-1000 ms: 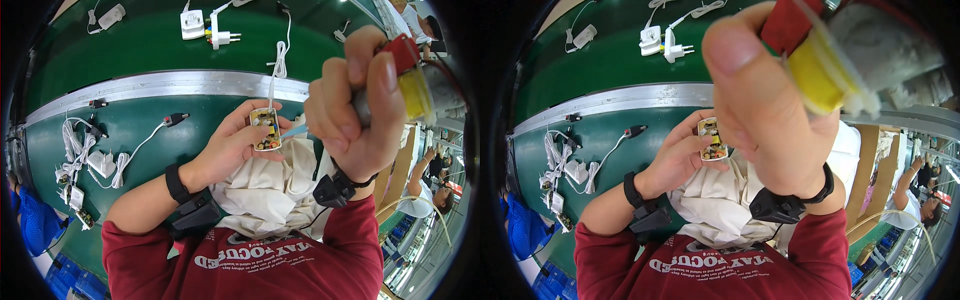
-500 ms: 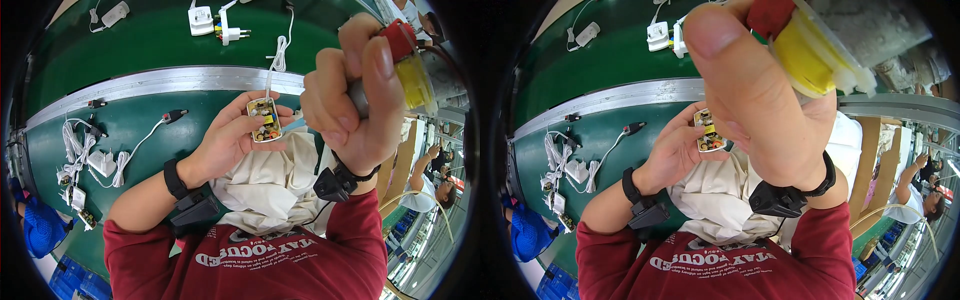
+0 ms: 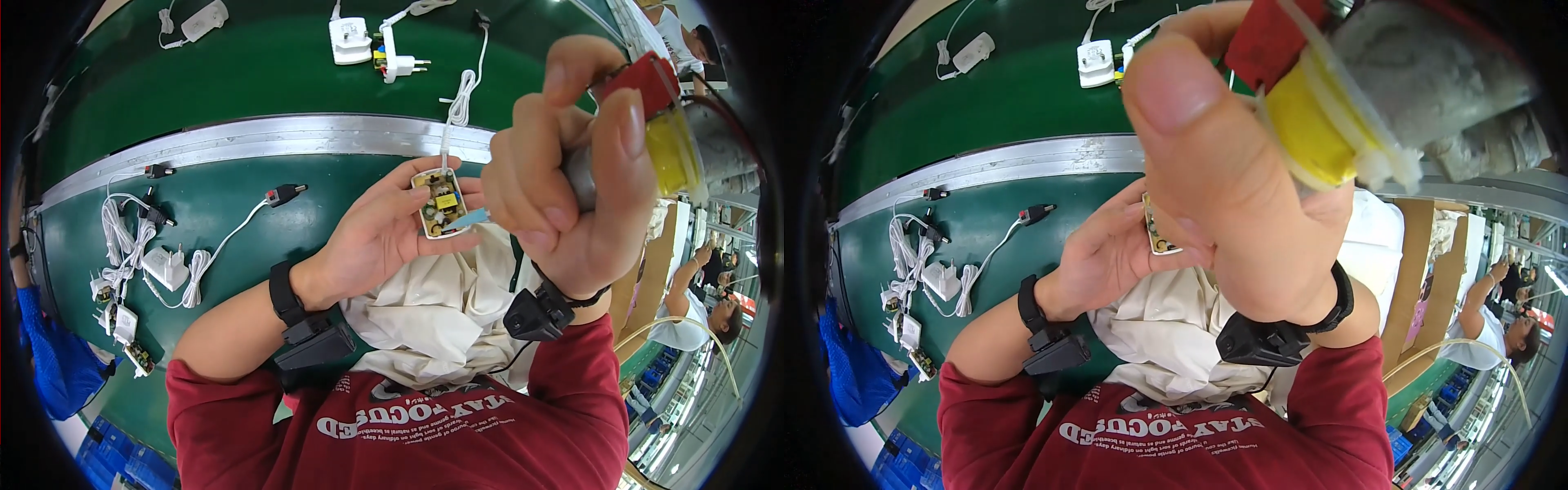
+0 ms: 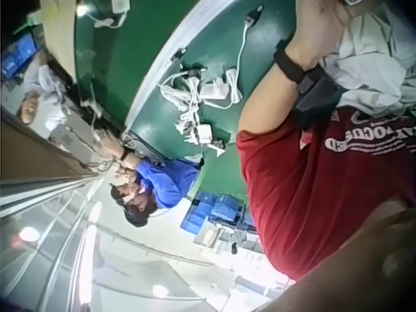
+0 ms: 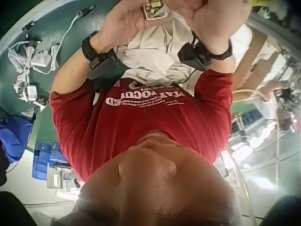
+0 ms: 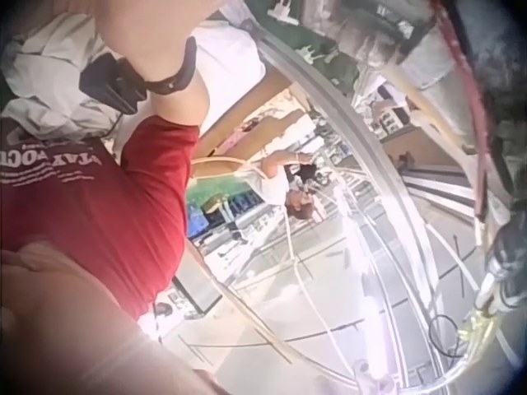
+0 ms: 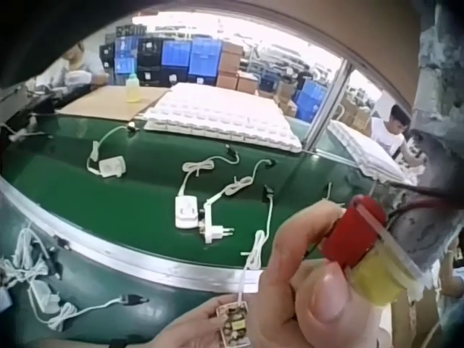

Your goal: The person picks up a power adapter and applies glue to its internal components using a glue gun before placing it back on the assembly line and repeating the process with another adapter.

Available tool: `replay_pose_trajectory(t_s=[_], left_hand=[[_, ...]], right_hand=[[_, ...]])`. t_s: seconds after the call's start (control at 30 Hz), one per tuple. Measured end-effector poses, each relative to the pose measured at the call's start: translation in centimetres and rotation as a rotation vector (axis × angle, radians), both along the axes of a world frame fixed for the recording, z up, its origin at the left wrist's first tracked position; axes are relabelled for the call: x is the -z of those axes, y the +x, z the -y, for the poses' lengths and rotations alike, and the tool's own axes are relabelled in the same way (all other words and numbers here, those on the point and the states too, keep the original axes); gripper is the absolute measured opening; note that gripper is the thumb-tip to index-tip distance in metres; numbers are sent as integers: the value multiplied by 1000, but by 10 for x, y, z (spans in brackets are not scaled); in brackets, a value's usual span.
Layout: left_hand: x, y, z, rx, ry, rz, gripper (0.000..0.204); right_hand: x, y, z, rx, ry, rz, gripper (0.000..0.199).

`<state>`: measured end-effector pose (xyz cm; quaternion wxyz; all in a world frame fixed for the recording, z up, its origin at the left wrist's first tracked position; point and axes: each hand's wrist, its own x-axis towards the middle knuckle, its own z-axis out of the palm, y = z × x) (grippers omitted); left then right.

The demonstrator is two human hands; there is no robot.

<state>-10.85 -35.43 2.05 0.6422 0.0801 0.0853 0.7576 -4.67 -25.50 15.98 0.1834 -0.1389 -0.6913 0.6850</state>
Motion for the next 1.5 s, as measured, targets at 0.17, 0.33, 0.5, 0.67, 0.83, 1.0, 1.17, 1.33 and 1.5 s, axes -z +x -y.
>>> replay_pose_trajectory(t_s=[0.17,0.33,0.5,0.67,0.83,1.0,1.17,1.33,1.5], left_hand=[[4,1,2,22,50,23,40],[5,-1,0,19,33,17,40],[4,-1,-4,27,36,-17,41],[8,-12,-22,60,-17,-115,40],[-11,-46,-118,-369,269,-983,41],[-11,-48,-162,-640,324,-1632,35],[-10,-57,-139,-762,92,-1658,28],[1,-87,-117,-1110,-549,-2458,29],[-3,-93,-97,-745,-747,-2636,32]], right_hand=[[15,-2,-5,-51,-17,-80,32],[19,-4,-7,-81,-30,-146,32],[17,-3,-11,-68,74,-143,35],[22,4,-24,-118,103,-205,37],[36,13,-20,-77,-91,-207,32],[30,14,-28,-97,-120,-152,25],[28,9,-29,-65,-156,-140,21],[33,9,-36,-40,-157,-116,21],[30,12,-31,-47,-209,-99,21]])
